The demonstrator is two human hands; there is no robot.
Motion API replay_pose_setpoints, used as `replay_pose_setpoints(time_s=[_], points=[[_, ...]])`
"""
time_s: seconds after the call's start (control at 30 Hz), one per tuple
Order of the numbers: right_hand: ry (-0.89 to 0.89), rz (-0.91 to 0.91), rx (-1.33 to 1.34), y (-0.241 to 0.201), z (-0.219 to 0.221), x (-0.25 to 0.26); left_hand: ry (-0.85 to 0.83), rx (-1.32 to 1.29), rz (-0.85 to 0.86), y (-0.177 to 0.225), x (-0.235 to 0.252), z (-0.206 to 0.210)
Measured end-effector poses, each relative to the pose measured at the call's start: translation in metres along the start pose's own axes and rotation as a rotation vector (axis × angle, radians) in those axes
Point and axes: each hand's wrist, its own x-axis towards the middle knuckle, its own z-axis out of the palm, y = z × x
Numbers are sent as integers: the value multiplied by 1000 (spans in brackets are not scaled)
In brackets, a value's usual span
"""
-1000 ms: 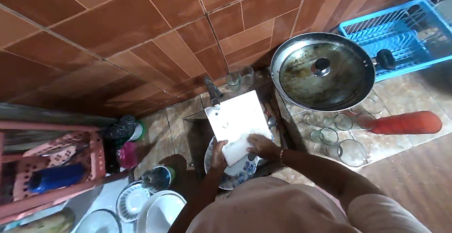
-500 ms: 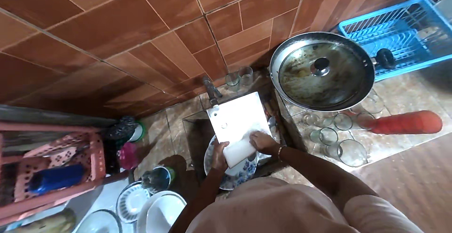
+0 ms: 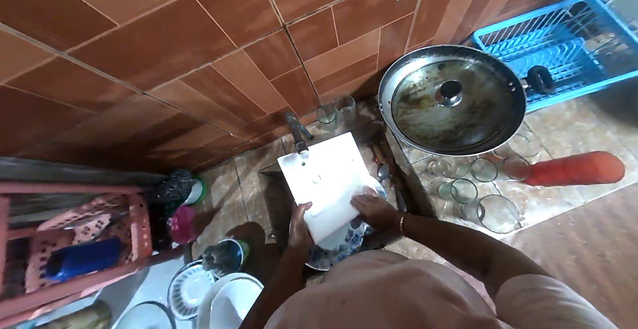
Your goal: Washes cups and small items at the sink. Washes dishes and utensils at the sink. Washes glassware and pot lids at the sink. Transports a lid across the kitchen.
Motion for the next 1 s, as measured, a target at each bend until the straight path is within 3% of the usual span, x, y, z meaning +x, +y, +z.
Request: replay_pose_setpoints(time_s=[0.2,0.3,0.4,0.5,0.7,0.77,0.87,1.0], points=[[-143,-196,-126,26,-15,-2,-22,121,-26,22,-7,-10],[-150,-359,-126,41,-19,5,10,289,-169,58,-24,-11],[-359,-146,-110,47,-55,31,11,363,-47,57,-33,-23],[-396,-30,-205,60,-65,53,18,338,-69,62,-44,-24],[-373,-205,-2,28,-20,37,-55,278,-55,39,-25,-42],[-439,-256,78,10,-8,29,-35,294,-68,39,-23,-36],[-553,-231,65,-15,-4,19,-62,309,-37,41,-17,-31],[-509,-218,112,-23,0,9,-153,339,-67,51,-1,-33]])
